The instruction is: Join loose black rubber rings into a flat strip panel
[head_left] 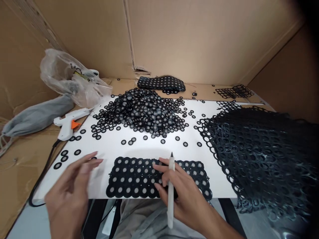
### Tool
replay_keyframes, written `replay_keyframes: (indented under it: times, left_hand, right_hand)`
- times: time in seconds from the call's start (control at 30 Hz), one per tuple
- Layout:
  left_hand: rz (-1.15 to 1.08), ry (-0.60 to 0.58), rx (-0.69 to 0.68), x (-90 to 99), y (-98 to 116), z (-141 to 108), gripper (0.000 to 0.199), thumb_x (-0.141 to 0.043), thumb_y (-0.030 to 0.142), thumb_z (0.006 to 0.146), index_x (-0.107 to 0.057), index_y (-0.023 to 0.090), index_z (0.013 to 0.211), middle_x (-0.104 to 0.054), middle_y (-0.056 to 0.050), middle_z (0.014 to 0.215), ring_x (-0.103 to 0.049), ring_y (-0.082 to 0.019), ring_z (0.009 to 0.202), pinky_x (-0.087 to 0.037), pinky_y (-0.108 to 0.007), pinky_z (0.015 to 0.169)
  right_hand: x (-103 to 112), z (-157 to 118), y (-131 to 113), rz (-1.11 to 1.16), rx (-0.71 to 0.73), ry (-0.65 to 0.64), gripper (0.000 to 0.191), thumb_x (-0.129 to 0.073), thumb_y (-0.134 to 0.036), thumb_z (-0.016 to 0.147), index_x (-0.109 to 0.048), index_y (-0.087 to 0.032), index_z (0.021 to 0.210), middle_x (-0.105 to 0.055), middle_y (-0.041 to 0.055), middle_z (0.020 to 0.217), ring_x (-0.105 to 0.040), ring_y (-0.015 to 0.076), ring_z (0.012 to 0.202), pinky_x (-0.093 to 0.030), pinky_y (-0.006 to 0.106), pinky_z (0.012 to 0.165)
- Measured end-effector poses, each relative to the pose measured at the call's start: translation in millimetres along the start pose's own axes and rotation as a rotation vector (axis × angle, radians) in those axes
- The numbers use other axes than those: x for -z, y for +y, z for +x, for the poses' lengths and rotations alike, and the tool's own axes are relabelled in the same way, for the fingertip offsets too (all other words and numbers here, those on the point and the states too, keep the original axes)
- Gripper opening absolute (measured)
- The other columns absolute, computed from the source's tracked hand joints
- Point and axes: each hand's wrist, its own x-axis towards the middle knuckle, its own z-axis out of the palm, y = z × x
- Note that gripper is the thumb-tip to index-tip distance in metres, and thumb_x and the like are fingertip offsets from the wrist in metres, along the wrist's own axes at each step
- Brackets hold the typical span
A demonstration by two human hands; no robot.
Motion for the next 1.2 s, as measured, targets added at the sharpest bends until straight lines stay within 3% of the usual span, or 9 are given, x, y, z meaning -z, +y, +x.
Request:
replay_keyframes:
  times: [0.13,0.2,0.3,0.4,0.5,0.57,0.63,0.8,1.2]
  left_hand:
    - [0.369,-0.317,-0.272,0.7,-13.4,-0.5,0.050,-0.077,0.071,0.096,-0.089,0.034,0.127,-0.082,-0.012,0.136,-0.063,-0.046,0.133,-0.036,-0.058,0.127]
    - [0.398,-0.377,-0.322,-0.2,-16.7,-2.5,0.049,-0.073,0.067,0.100,-0.086,0.033,0.133,-0.080,-0.013,0.139,-0.061,-0.046,0.133,-0.037,-0.058,0.123]
    - [0.384,-0.388,-0.319,-1.5,-17.7,-3.8,0.041,-0.073,0.061,0.102,-0.084,0.033,0.130,-0.080,-0.011,0.132,-0.062,-0.043,0.127,-0.043,-0.053,0.114]
    - [0.310,-0.380,-0.249,-2.5,-16.7,-1.3,0.032,-0.078,0.059,0.099,-0.083,0.033,0.117,-0.080,-0.009,0.119,-0.065,-0.039,0.116,-0.051,-0.045,0.098]
    - [0.199,-0.382,-0.108,-4.1,-17.0,1.9,0.030,-0.083,0.058,0.095,-0.084,0.031,0.110,-0.080,-0.008,0.108,-0.070,-0.034,0.105,-0.057,-0.039,0.089]
    - [0.092,-0.384,0.009,-4.8,-18.5,4.0,0.033,-0.089,0.057,0.090,-0.085,0.029,0.107,-0.081,-0.008,0.106,-0.073,-0.032,0.104,-0.060,-0.036,0.089]
    - [-0.006,-0.375,0.095,-4.5,-21.3,6.4,0.039,-0.094,0.058,0.085,-0.086,0.027,0.107,-0.083,-0.009,0.106,-0.077,-0.031,0.105,-0.063,-0.034,0.092]
    - [-0.076,-0.354,0.126,-0.5,-28.9,11.6,0.043,-0.097,0.058,0.084,-0.087,0.024,0.109,-0.085,-0.009,0.101,-0.081,-0.027,0.098,-0.065,-0.030,0.091]
    - [-0.067,-0.307,0.217,-4.2,-13.0,6.6,0.047,-0.099,0.061,0.078,-0.089,0.022,0.102,-0.087,-0.011,0.095,-0.083,-0.026,0.090,-0.068,-0.028,0.084]
  right_hand:
    - [8.4,5.1,-6.7,0.139,-0.077,0.042,0.019,-0.075,-0.030,0.109,-0.059,-0.030,0.098,-0.086,0.0061,0.109,-0.081,0.0322,0.113,-0.064,0.047,0.096]
    - [17.1,9.0,-11.7,0.161,-0.120,-0.004,0.026,-0.062,-0.037,0.117,-0.065,-0.028,0.093,-0.082,0.0034,0.091,-0.078,0.0250,0.084,-0.059,0.039,0.079]
    - [34.2,17.3,-22.7,0.158,-0.135,-0.092,0.040,-0.043,-0.041,0.124,-0.075,-0.029,0.105,-0.077,-0.0004,0.076,-0.072,0.0205,0.068,-0.054,0.036,0.074]
    - [48.2,28.5,-38.2,0.057,-0.107,-0.089,0.036,-0.042,-0.041,0.124,-0.076,-0.034,0.132,-0.078,-0.0004,0.084,-0.075,0.0226,0.079,-0.057,0.036,0.081]
    - [45.7,41.6,-49.9,-0.010,-0.077,-0.093,0.026,-0.050,-0.035,0.122,-0.072,-0.037,0.134,-0.082,0.0029,0.115,-0.076,0.0262,0.104,-0.056,0.038,0.093]
    - [32.0,51.8,-49.9,0.048,-0.102,-0.116,0.021,-0.054,-0.031,0.120,-0.069,-0.035,0.133,-0.080,0.0021,0.109,-0.074,0.0249,0.098,-0.055,0.037,0.087]
    - [12.2,63.6,-43.3,0.215,-0.138,-0.132,0.011,-0.059,-0.027,0.115,-0.065,-0.031,0.124,-0.068,-0.0039,0.082,-0.062,0.0191,0.069,-0.046,0.032,0.066]
    - [-28.8,85.6,-18.7,0.545,-0.255,-0.174,0.012,-0.061,-0.036,0.117,-0.064,-0.026,0.111,-0.077,-0.0007,0.093,-0.068,0.0177,0.078,-0.049,0.029,0.070]
    - [-39.6,83.7,-14.0,0.393,-0.159,-0.180,0.003,-0.066,-0.027,0.114,-0.068,-0.027,0.114,-0.076,-0.0016,0.095,-0.069,0.0179,0.085,-0.048,0.029,0.076]
